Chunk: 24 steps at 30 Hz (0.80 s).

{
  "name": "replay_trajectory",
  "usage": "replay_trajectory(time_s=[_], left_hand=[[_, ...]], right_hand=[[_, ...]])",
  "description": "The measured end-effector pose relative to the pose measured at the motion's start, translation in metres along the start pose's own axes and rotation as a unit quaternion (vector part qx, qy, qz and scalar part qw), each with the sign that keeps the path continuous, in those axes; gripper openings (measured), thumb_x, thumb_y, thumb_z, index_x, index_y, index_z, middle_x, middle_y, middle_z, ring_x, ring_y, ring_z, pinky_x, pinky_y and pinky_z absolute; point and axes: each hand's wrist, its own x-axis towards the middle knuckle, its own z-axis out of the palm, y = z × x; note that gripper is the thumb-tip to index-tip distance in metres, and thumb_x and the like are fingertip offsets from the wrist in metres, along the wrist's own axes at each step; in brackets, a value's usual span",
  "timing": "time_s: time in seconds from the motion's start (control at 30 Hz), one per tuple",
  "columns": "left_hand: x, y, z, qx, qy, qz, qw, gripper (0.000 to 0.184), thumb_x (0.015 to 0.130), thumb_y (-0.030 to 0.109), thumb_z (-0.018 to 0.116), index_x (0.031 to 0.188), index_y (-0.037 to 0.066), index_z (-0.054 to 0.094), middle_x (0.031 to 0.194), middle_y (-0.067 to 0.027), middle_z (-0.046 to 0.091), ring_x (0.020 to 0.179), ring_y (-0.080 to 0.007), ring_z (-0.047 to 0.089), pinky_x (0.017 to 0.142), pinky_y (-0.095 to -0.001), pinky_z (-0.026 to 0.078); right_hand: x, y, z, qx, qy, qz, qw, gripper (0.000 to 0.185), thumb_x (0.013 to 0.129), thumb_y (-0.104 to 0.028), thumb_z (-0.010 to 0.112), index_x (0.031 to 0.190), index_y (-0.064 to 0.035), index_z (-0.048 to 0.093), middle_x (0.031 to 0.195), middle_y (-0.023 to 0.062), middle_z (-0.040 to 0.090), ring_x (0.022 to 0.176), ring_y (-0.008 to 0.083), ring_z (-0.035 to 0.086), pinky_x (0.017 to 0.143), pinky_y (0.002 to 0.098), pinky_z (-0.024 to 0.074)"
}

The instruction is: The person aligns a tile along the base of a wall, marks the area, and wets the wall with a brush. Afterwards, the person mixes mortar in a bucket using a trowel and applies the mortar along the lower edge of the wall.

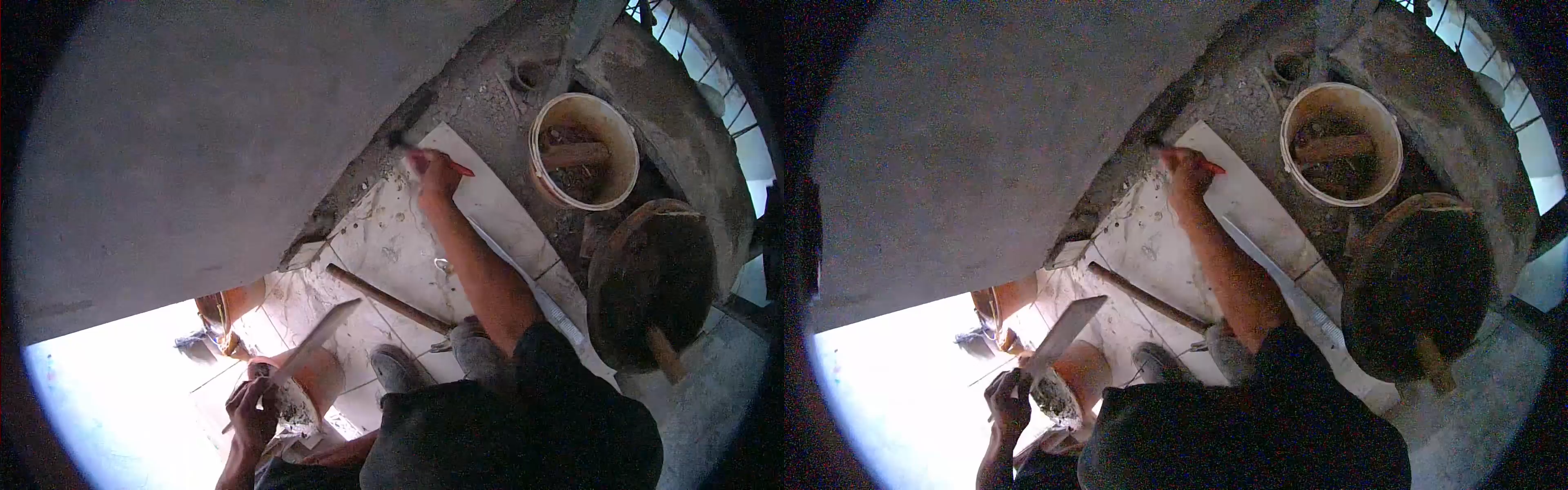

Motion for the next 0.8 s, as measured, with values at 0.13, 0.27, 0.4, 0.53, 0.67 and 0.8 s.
replay_trajectory(time_s=[0.13,0.27,0.4,0.53,0.67,0.8], left_hand=[[-0.027,-0.011,-0.007,0.017,0.000,-0.095,0.995,0.005,0.077,0.002,0.062,0.078,-0.003,0.061,0.067,-0.0184,0.059,0.060,-0.0339,0.059,0.056,-0.0378,0.046],[-0.053,-0.010,-0.020,0.043,-0.018,-0.131,0.990,0.009,0.080,0.006,0.060,0.078,-0.003,0.060,0.064,-0.0183,0.057,0.057,-0.0351,0.057,0.053,-0.0390,0.044],[-0.072,-0.030,-0.024,0.047,0.043,-0.129,0.990,0.008,0.079,0.005,0.059,0.077,-0.003,0.058,0.064,-0.0197,0.054,0.059,-0.0368,0.056,0.054,-0.0396,0.043],[-0.068,-0.041,-0.032,0.047,0.021,-0.176,0.983,0.012,0.079,0.009,0.061,0.079,-0.002,0.059,0.068,-0.0214,0.056,0.062,-0.0378,0.057,0.056,-0.0393,0.043],[-0.068,-0.037,-0.037,0.026,0.068,-0.235,0.969,0.017,0.081,0.016,0.061,0.079,-0.002,0.060,0.069,-0.0206,0.058,0.065,-0.0376,0.059,0.058,-0.0392,0.044],[-0.087,-0.058,-0.036,-0.001,0.122,-0.219,0.968,0.018,0.081,0.015,0.061,0.087,-0.001,0.064,0.076,-0.0192,0.064,0.069,-0.0313,0.065,0.062,-0.0364,0.048]], right_hand=[[0.033,0.003,-0.013,-0.297,-0.109,-0.023,0.948,0.016,0.085,-0.007,0.048,0.094,0.0030,0.057,0.088,0.0143,0.063,0.082,0.0213,0.063,0.064,0.0276,0.0555],[0.073,-0.039,0.005,-0.198,-0.173,-0.077,0.962,0.014,0.086,-0.011,0.049,0.090,-0.0002,0.058,0.087,0.0098,0.062,0.081,0.0190,0.061,0.071,0.0271,0.0536],[0.040,-0.023,0.009,-0.034,-0.085,-0.111,0.990,0.014,0.088,-0.011,0.048,0.092,-0.0013,0.057,0.093,0.0076,0.061,0.083,0.0193,0.059,0.078,0.0286,0.0499],[-0.016,0.025,-0.028,-0.274,-0.133,0.007,0.952,0.018,0.087,-0.013,0.048,0.096,0.0004,0.055,0.080,0.0108,0.062,0.075,0.0190,0.061,0.079,0.0302,0.0512],[0.027,0.047,-0.034,-0.190,-0.131,0.112,0.967,0.024,0.091,-0.023,0.049,0.095,-0.0002,0.055,0.076,0.0121,0.062,0.070,0.0226,0.062,0.070,0.0352,0.0547],[0.052,-0.033,0.007,-0.206,-0.131,-0.018,0.970,0.028,0.097,-0.027,0.040,0.090,-0.0038,0.055,0.094,0.0122,0.061,0.088,0.0220,0.060,0.076,0.0336,0.0549]])
